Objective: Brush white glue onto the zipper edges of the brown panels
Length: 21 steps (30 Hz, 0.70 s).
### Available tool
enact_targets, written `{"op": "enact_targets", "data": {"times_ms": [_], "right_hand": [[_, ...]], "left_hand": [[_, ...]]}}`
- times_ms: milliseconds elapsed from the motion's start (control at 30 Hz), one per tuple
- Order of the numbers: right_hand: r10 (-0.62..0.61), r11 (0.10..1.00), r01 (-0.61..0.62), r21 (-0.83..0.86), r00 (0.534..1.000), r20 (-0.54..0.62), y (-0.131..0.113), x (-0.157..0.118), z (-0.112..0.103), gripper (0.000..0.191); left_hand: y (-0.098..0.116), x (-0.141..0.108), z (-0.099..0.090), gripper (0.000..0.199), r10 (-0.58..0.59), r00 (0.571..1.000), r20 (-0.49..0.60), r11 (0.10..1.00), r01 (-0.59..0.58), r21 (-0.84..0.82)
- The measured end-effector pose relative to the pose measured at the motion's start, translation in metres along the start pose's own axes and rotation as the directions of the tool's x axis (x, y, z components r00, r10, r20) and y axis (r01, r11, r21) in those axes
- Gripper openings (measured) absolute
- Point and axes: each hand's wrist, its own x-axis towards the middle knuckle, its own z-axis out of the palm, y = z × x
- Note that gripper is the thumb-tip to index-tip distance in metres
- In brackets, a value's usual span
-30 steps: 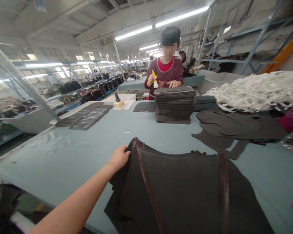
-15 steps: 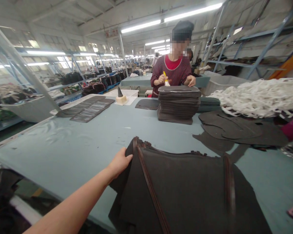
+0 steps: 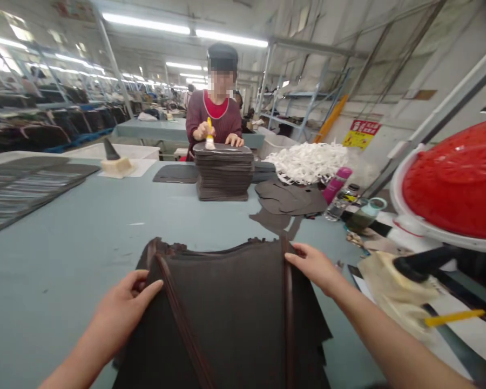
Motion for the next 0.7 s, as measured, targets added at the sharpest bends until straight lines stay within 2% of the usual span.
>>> {"op": "enact_targets", "data": {"times_ms": [100,133,167,200,233,267,300,333,367,433,467,500,567,700], "right_hand": [[0.082,0.995,-0.079,0.058,0.995,-0.051,0.007,-0.009,0.003,0.052],[0.116,0.992,-0.114,0.062,0.992,-0.041,0.009,-0.012,0.003,0.053],[0.128,0.99,-0.126,0.07,0.992,-0.023,0.011,-0.014,0.003,0.051],[0.159,0.985,-0.158,0.072,0.987,-0.016,0.012,-0.015,0.003,0.051],[0.195,0.977,-0.194,0.086,0.981,-0.001,0.013,-0.015,0.003,0.054],[0.228,0.965,-0.23,0.127,0.973,0.033,0.014,-0.016,0.003,0.058],[0.272,0.942,-0.281,0.181,0.959,0.074,0.014,-0.018,0.002,0.062],[0.31,0.908,-0.334,0.254,0.942,0.129,0.013,-0.02,0.002,0.066],[0.341,0.86,-0.387,0.332,0.921,0.19,0.012,-0.023,0.001,0.068],[0.37,0.752,-0.474,0.458,0.878,0.302,0.009,-0.03,-0.002,0.067],[0.362,0.712,-0.494,0.499,0.867,0.342,0.008,-0.034,-0.003,0.064],[0.342,0.689,-0.498,0.526,0.864,0.369,0.008,-0.037,-0.005,0.06],[0.307,0.677,-0.482,0.556,0.872,0.382,0.008,-0.044,-0.009,0.051],[0.254,0.68,-0.419,0.601,0.904,0.343,0.014,-0.063,-0.013,0.034]], "left_hand": [[0.017,-0.019,0.002,0.019,0.176,0.978,-0.108,0.967,-0.151,0.207],[0.025,-0.031,0.004,0.015,0.29,0.951,-0.105,0.924,-0.25,0.291],[0.034,-0.044,0.006,0.016,0.42,0.907,-0.038,0.851,-0.379,0.365],[0.042,-0.057,0.009,0.019,0.547,0.833,0.079,0.742,-0.526,0.416],[0.05,-0.068,0.011,0.019,0.65,0.728,0.216,0.613,-0.671,0.418],[0.056,-0.076,0.014,0.019,0.698,0.637,0.327,0.517,-0.765,0.385],[0.06,-0.081,0.016,0.019,0.717,0.59,0.372,0.484,-0.805,0.343],[0.062,-0.082,0.016,0.019,0.717,0.596,0.361,0.514,-0.802,0.304],[0.062,-0.079,0.015,0.016,0.692,0.658,0.298,0.599,-0.753,0.271],[0.056,-0.063,0.012,0.011,0.535,0.838,0.109,0.806,-0.545,0.231],[0.052,-0.051,0.01,0.01,0.436,0.899,0.034,0.874,-0.432,0.222],[0.047,-0.039,0.008,0.01,0.353,0.935,-0.013,0.911,-0.341,0.234],[0.04,-0.019,0.005,0.011,0.276,0.96,-0.04,0.927,-0.255,0.276],[0.033,-0.002,0.006,0.015,0.279,0.96,-0.009,0.924,-0.266,0.274]]}}
